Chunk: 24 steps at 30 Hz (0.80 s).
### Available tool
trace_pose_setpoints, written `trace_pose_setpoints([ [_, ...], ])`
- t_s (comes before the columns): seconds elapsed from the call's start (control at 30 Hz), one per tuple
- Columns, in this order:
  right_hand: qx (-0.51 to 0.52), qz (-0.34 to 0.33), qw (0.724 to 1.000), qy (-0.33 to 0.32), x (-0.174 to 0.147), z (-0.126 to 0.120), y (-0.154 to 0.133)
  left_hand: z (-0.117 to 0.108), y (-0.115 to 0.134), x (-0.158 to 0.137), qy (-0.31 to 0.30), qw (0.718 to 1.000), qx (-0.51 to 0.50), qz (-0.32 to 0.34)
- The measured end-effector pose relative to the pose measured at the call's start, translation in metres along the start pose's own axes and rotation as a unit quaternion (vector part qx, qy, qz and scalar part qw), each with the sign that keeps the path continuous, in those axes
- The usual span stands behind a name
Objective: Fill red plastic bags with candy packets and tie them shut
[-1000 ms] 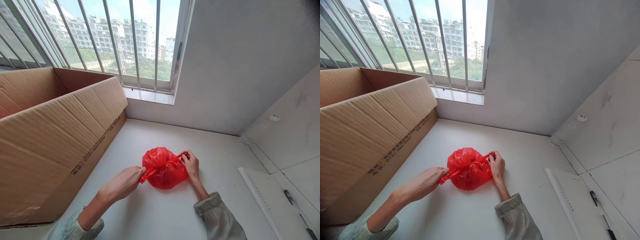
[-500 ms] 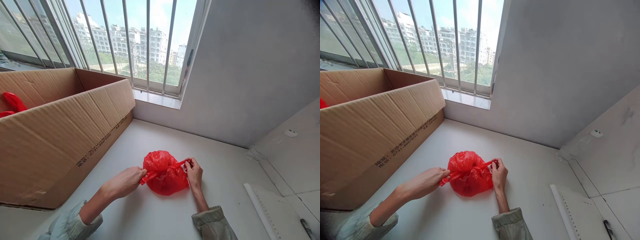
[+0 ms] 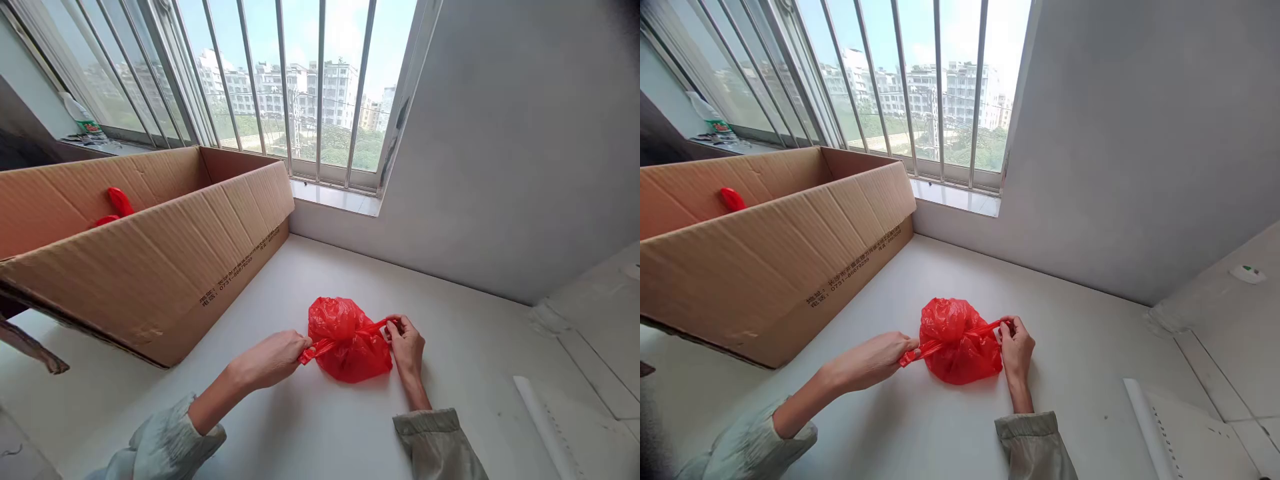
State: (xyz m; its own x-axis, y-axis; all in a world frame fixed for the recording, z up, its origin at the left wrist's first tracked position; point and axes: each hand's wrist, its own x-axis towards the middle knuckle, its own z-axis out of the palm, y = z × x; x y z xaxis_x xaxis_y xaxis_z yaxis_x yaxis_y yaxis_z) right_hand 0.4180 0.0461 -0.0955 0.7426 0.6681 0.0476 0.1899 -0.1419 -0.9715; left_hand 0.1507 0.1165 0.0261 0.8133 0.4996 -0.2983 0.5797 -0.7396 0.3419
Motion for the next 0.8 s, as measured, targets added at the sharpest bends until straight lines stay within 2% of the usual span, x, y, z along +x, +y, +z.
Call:
trace_pose_setpoints([
  [0.17,-0.004,-0.028,0.999,-0.026,-0.004,0.008,-0.002,0.012,-0.003,-0.020,0.045,0.999,-0.013,-0.012],
  [0.3,-0.001,-0.044,0.998,-0.040,-0.016,0.018,-0.006,0.022,-0.009,-0.049,0.082,0.995,-0.043,-0.027],
  [0.5,-0.028,-0.055,0.997,-0.040,-0.040,0.030,-0.019,0.029,-0.035,-0.088,0.108,0.991,-0.077,-0.014],
  [0.67,-0.066,-0.042,0.997,0.005,-0.057,0.048,-0.029,0.047,-0.070,-0.089,0.073,0.991,-0.105,0.035],
  [0.8,-0.141,0.034,0.989,0.003,-0.061,0.065,-0.039,0.058,-0.097,-0.090,0.019,0.981,-0.173,0.080],
])
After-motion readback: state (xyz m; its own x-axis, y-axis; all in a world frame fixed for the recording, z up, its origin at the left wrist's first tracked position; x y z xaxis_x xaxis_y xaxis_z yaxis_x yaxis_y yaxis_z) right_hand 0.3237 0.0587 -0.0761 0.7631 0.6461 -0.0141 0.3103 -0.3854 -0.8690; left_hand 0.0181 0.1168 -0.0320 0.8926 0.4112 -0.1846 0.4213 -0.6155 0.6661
